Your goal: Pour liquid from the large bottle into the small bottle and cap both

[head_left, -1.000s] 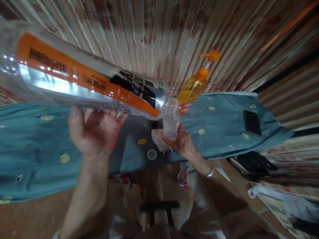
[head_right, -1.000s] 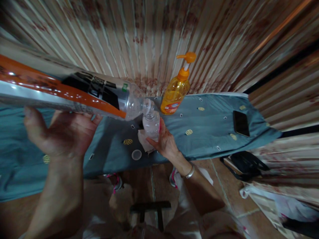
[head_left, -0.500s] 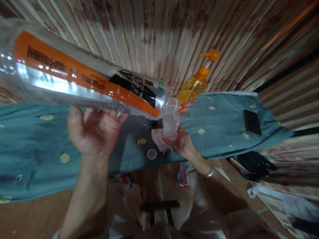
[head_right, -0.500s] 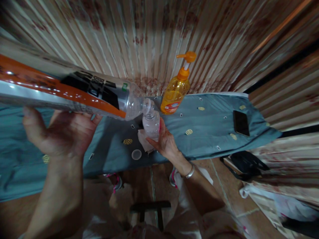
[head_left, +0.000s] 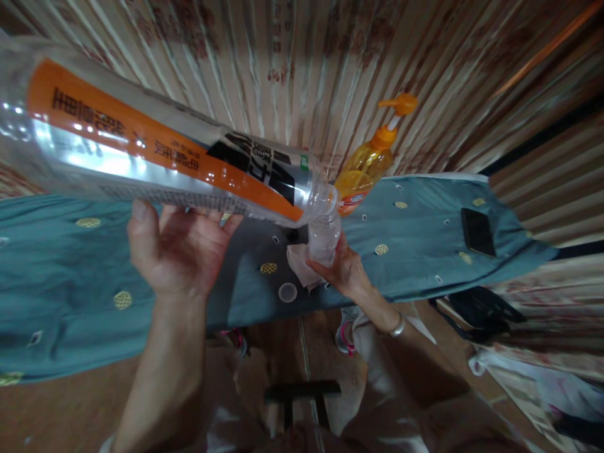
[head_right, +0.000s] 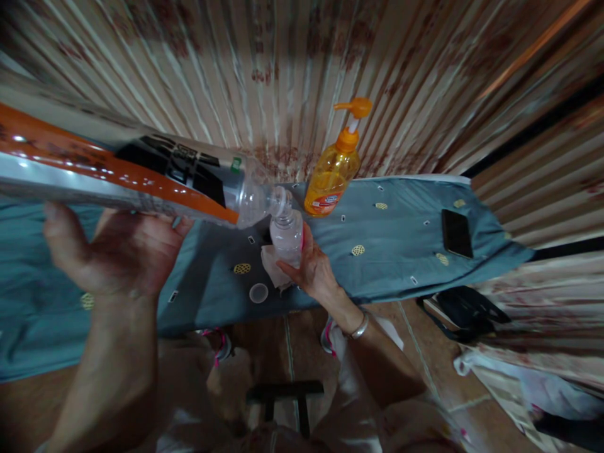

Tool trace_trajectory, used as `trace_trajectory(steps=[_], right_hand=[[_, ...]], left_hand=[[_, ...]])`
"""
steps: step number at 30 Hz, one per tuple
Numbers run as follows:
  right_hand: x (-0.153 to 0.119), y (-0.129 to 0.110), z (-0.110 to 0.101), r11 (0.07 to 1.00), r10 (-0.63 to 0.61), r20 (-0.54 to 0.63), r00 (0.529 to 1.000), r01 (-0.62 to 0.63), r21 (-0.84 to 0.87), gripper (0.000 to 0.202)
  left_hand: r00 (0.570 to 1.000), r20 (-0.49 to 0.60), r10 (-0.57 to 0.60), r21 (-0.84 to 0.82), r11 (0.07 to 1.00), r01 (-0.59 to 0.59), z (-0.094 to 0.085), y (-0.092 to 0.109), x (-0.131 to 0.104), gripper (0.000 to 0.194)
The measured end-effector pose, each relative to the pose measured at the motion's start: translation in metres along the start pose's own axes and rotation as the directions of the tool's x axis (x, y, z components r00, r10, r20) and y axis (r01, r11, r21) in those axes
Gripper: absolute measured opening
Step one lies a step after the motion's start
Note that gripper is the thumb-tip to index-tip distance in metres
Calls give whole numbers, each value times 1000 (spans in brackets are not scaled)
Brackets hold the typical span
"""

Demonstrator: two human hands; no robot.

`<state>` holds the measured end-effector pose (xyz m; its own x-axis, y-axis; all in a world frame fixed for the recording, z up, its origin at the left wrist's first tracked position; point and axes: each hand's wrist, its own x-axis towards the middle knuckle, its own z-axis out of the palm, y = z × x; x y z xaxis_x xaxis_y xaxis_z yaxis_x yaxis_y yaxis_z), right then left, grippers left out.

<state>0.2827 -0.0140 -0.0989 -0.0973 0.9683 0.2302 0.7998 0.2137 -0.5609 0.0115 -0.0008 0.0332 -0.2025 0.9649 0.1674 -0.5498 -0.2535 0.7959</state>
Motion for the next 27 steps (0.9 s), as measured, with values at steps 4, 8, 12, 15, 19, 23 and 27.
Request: trace_trajectory(steps=[4, 8, 12, 15, 19, 23, 27], right_hand=[[0, -1, -1, 1000, 8, 6, 1000, -8, 20, 107], [0, -2, -3, 999, 23, 5, 1000, -23, 44, 107], [0, -3, -3, 999, 32, 17, 999, -33, 42, 107], [1, -4, -3, 999, 21, 6, 1000, -21, 41, 105], [0, -4, -2, 999, 17, -8, 1000, -17, 49, 104], [1, -3, -2, 998, 21, 0, 1000, -21, 54, 106], [2, -5, -2, 999, 34, 4, 999, -35, 39, 106]], left_hand=[[999, -12, 50, -32, 998, -51, 1, -3, 1, 47], [1000, 9, 8, -34, 999, -8, 2, 0, 1, 46], [1000, -17, -24, -25, 999, 24, 2, 3, -1, 45], [999, -31, -10, -8, 1000, 10, 3, 1, -1, 41], [997, -45, 68, -19, 997, -69, 4, -3, 0, 41], [1000, -14, -14, -19, 1000, 13, 4, 1, -1, 45], [1000, -9, -20, -34, 999, 19, 3, 4, -2, 45]])
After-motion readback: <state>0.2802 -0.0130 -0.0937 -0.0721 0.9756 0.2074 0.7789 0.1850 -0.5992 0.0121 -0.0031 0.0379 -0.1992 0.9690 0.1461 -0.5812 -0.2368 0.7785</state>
